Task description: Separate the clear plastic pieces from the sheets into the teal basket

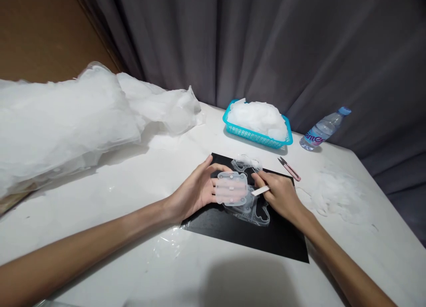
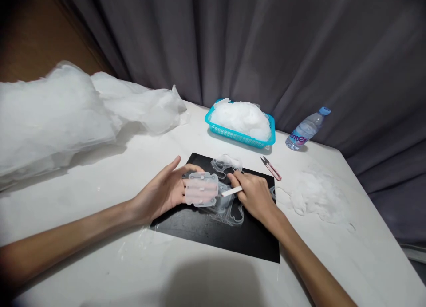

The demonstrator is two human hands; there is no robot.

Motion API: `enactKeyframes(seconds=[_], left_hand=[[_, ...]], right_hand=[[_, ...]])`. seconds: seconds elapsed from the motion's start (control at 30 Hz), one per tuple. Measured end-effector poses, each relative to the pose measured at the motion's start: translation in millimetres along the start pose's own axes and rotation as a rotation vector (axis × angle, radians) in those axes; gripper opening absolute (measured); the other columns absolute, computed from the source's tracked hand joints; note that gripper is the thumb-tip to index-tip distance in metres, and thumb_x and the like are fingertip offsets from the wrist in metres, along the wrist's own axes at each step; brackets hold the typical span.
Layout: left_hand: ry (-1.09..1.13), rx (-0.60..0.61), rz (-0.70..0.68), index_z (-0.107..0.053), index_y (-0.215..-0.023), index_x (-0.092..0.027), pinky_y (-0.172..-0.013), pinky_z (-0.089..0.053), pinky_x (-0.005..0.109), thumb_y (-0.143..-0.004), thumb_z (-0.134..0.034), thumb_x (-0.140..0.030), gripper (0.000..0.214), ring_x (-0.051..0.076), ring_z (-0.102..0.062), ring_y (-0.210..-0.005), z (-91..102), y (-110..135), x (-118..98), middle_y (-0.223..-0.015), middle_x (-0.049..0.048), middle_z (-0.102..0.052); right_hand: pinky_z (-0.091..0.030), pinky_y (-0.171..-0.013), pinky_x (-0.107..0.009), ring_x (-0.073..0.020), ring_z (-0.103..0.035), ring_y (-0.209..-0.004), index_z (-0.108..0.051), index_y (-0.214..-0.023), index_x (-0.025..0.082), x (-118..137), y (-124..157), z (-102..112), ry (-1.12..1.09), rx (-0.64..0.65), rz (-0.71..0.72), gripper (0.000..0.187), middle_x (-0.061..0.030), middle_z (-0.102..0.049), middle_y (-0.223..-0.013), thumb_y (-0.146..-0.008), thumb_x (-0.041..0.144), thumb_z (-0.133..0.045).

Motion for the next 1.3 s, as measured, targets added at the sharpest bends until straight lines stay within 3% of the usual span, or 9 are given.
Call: enactKeyframes(seconds=[0.1, 0.23, 0.6, 0.7, 0.83, 0.93, 1.03, 1.2, 1.3], left_hand=[[0.050, 0.017, 0.010, -0.059, -0.116, -0.016, -0.103, -0.054, 0.056, -0.100, -0.042, -0.073, 0.061, 0.036, -0.075, -0.111, -3.1, 1.6, -1.8, -0.112, 0.0220, -0.078], [0.088, 0.031, 0.011, -0.058, -0.121, -0.015, -0.106, -0.051, 0.058, -0.099, -0.037, -0.077, 0.069, 0.038, -0.073, -0.115, -6.2, 3.5, -3.3, -0.117, 0.0230, -0.076], [0.066, 0.039, -0.005, -0.058, -0.122, -0.015, -0.110, -0.046, 0.061, -0.096, -0.039, -0.080, 0.073, 0.038, -0.071, -0.118, -8.9, 4.1, -5.4, -0.117, 0.0228, -0.075], [-0.098, -0.010, -0.054, -0.057, -0.123, -0.018, -0.101, -0.054, 0.052, -0.095, -0.063, -0.064, 0.054, 0.031, -0.074, -0.105, -4.5, 4.5, -5.1, -0.110, 0.0150, -0.075], [-0.613, -0.137, -0.260, -0.056, -0.122, -0.022, -0.068, -0.052, 0.026, -0.087, -0.083, -0.038, 0.046, 0.014, -0.065, -0.073, 13.5, 4.2, -16.5, -0.086, -0.0007, -0.067], [-0.967, -0.173, -0.411, -0.058, -0.121, -0.021, -0.062, -0.045, 0.023, -0.092, -0.077, -0.043, 0.041, 0.011, -0.056, -0.066, 23.9, -8.7, -39.3, -0.079, -0.0038, -0.061], [-1.137, -0.241, -0.624, -0.060, -0.116, -0.018, -0.064, -0.045, 0.024, -0.090, -0.076, -0.045, 0.040, 0.012, -0.055, -0.067, 23.1, -40.3, -85.5, -0.079, -0.0030, -0.061], [-1.118, -0.359, -0.842, -0.049, -0.121, -0.014, -0.086, -0.051, 0.033, -0.094, -0.067, -0.033, 0.038, 0.018, -0.067, -0.090, -3.9, -124.8, -176.7, -0.112, 0.0120, -0.069], [-1.178, -0.359, -0.887, -0.052, -0.122, -0.014, -0.103, -0.044, 0.041, -0.093, -0.071, -0.033, 0.040, 0.025, -0.065, -0.109, -24.6, -161.6, -210.3, -0.116, 0.0137, -0.071]], right_hand=[[-0.030, -0.062, -0.031, -0.0191, -0.063, -0.062, -0.059, -0.079, 0.021, -2.3, 2.6, -18.1, 0.158, -0.059, 0.108, 0.042, -0.0041, -0.067, -0.068, -0.112, 0.036, -0.037], [-0.030, -0.061, -0.031, -0.0173, -0.063, -0.060, -0.057, -0.079, 0.020, 0.3, 5.1, -22.6, 0.186, -0.101, 0.201, 0.042, -0.0041, -0.068, -0.069, -0.113, 0.033, -0.035], [-0.034, -0.063, -0.029, -0.0180, -0.066, -0.065, -0.056, -0.081, 0.021, 0.6, 5.4, -26.2, 0.160, -0.097, 0.183, 0.037, -0.0040, -0.070, -0.073, -0.112, 0.031, -0.037], [-0.035, -0.063, -0.030, -0.0187, -0.067, -0.066, -0.056, -0.081, 0.021, 0.9, 4.8, -26.9, 0.146, -0.099, 0.175, 0.038, -0.0045, -0.070, -0.073, -0.112, 0.031, -0.037], [-0.035, -0.064, -0.029, -0.0190, -0.068, -0.067, -0.057, -0.082, 0.021, 0.4, 3.4, -29.3, 0.122, -0.093, 0.158, 0.038, -0.0049, -0.071, -0.074, -0.112, 0.032, -0.037], [-0.036, -0.064, -0.029, -0.0185, -0.067, -0.066, -0.058, -0.082, 0.021, 0.3, 2.0, -30.4, 0.121, -0.110, 0.157, 0.038, -0.0045, -0.071, -0.073, -0.112, 0.031, -0.037], [-0.036, -0.063, -0.029, -0.0179, -0.067, -0.064, -0.058, -0.082, 0.021, 0.6, 0.7, -30.8, 0.124, -0.131, 0.162, 0.037, -0.0041, -0.072, -0.073, -0.112, 0.029, -0.038], [-0.035, -0.063, -0.028, -0.0180, -0.069, -0.065, -0.057, -0.081, 0.021, 1.4, -0.3, -31.5, 0.121, -0.147, 0.167, 0.034, -0.0032, -0.072, -0.073, -0.111, 0.028, -0.042], [-0.034, -0.063, -0.028, -0.0179, -0.068, -0.064, -0.056, -0.080, 0.022, 1.1, -0.3, -31.5, 0.119, -0.154, 0.165, 0.033, -0.0028, -0.071, -0.071, -0.110, 0.027, -0.043]])
Point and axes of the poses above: each hand's wrist, its own y-axis away from the middle knuckle, its own z-axis out of the back of the hand, x = y × z, the point moved 6 cm from there along -y, towards the middle knuckle
